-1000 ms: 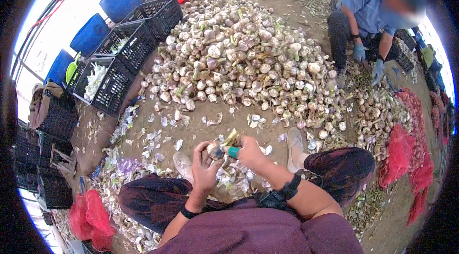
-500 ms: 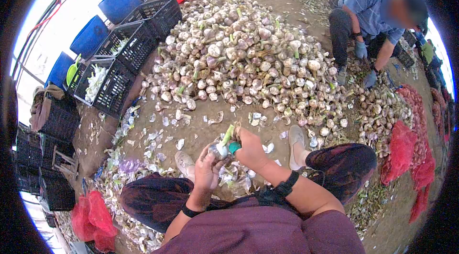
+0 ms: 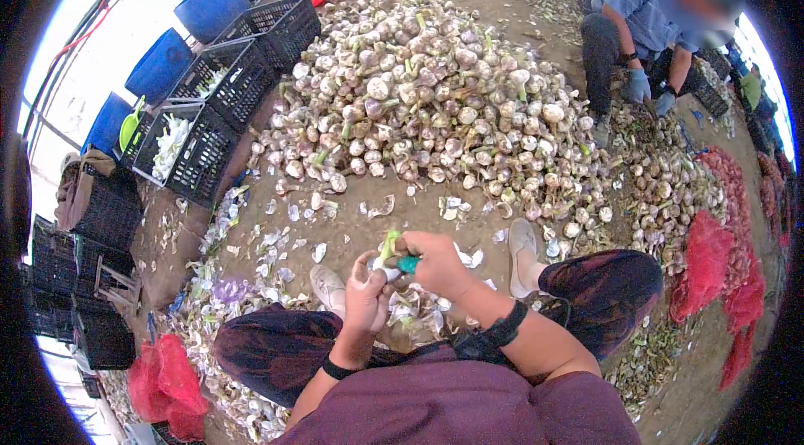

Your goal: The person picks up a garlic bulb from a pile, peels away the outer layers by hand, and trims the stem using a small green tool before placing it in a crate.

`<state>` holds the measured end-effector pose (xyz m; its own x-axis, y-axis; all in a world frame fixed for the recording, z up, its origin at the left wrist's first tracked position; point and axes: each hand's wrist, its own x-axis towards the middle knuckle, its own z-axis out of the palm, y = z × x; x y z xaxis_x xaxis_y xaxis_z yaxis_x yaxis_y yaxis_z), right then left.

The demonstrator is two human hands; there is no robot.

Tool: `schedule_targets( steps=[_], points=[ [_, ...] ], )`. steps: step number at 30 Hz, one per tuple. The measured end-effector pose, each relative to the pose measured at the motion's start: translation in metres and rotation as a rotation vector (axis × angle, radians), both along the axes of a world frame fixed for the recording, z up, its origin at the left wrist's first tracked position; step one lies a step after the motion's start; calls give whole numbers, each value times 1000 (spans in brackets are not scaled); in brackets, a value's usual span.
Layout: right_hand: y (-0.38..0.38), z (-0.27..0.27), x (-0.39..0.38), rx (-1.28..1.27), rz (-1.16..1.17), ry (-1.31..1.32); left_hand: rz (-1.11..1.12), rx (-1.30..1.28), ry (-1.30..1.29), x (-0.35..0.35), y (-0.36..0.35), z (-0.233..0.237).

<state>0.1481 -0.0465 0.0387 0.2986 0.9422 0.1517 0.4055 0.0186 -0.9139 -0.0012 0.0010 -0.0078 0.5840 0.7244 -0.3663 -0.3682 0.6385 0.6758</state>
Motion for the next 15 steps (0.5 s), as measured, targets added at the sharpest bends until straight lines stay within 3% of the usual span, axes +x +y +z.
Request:
schedule_targets(
  steps=[5, 8, 9, 12, 13, 15],
  points=[
    [-1, -8, 13, -57, 2, 612, -93, -128, -240, -3, 2, 4],
    [4, -15, 12, -109, -292, 909, -184, -158, -317, -5, 5, 11],
    [8, -41, 28, -135, -516, 1176, -234, -157, -384, -8, 5, 6],
    [4, -62, 59, -216, -534, 362, -203, -206, -423, -14, 3, 0],
    [1, -60, 56, -204, -392, 19, -191, -148, -448, -13, 5, 2],
    [-11, -56, 36, -226, 7, 47, -86, -194, -393, -13, 7, -5]
  ],
)
